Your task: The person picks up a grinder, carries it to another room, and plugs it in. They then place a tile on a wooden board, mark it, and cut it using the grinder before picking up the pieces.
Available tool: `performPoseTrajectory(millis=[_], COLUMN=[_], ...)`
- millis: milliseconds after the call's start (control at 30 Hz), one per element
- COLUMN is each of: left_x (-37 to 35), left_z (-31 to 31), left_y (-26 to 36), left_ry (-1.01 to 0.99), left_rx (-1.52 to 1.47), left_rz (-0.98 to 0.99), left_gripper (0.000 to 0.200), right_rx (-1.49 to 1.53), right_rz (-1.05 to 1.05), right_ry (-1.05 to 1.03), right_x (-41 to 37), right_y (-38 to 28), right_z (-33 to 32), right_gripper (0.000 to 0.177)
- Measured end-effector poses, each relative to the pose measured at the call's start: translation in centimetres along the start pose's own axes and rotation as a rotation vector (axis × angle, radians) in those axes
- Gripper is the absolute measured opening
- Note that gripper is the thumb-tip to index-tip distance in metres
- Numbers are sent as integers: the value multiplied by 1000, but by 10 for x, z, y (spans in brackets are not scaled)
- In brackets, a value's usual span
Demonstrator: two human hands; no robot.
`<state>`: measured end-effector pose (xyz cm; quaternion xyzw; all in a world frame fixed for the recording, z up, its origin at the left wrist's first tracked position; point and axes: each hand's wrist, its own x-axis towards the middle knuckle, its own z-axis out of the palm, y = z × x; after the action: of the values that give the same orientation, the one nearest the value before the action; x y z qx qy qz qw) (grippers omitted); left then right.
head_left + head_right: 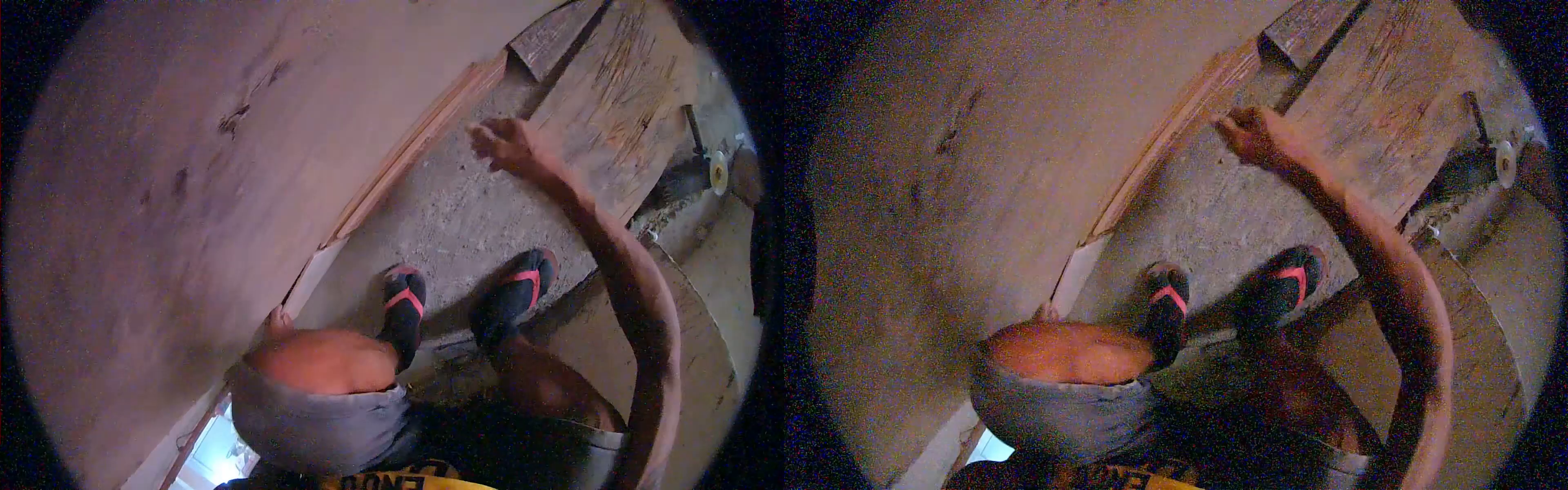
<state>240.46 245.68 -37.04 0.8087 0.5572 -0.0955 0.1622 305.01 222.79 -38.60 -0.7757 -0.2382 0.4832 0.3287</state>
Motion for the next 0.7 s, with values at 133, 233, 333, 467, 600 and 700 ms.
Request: performPoseTrajectory(millis=[133,233,333,467,600,700], left_x=[0,-1,1,6,21,37], left_z=[-1,-7,-15,-32,-55,-67], left_y=[-3,-5,1,18,80,158], left_ry=[-38,-81,-127,-233,-362,-398], left_rx=[27,60,101,193,291,255], left_rz=[-21,-37,-44,-44,22,202], left_gripper=[29,27,26,24,22,20], right_rx=[369,350,422,440,412,438], right_rz=[110,153,137,130,65,47], right_ry=[-114,-151,-122,-138,-191,-209], right_x=[-7,-6,3,10,2,-14], right_y=[-5,-15,-10,12,35,44], right_z=[17,18,23,27,33,40], right_gripper=[64,71,69,56,43,40])
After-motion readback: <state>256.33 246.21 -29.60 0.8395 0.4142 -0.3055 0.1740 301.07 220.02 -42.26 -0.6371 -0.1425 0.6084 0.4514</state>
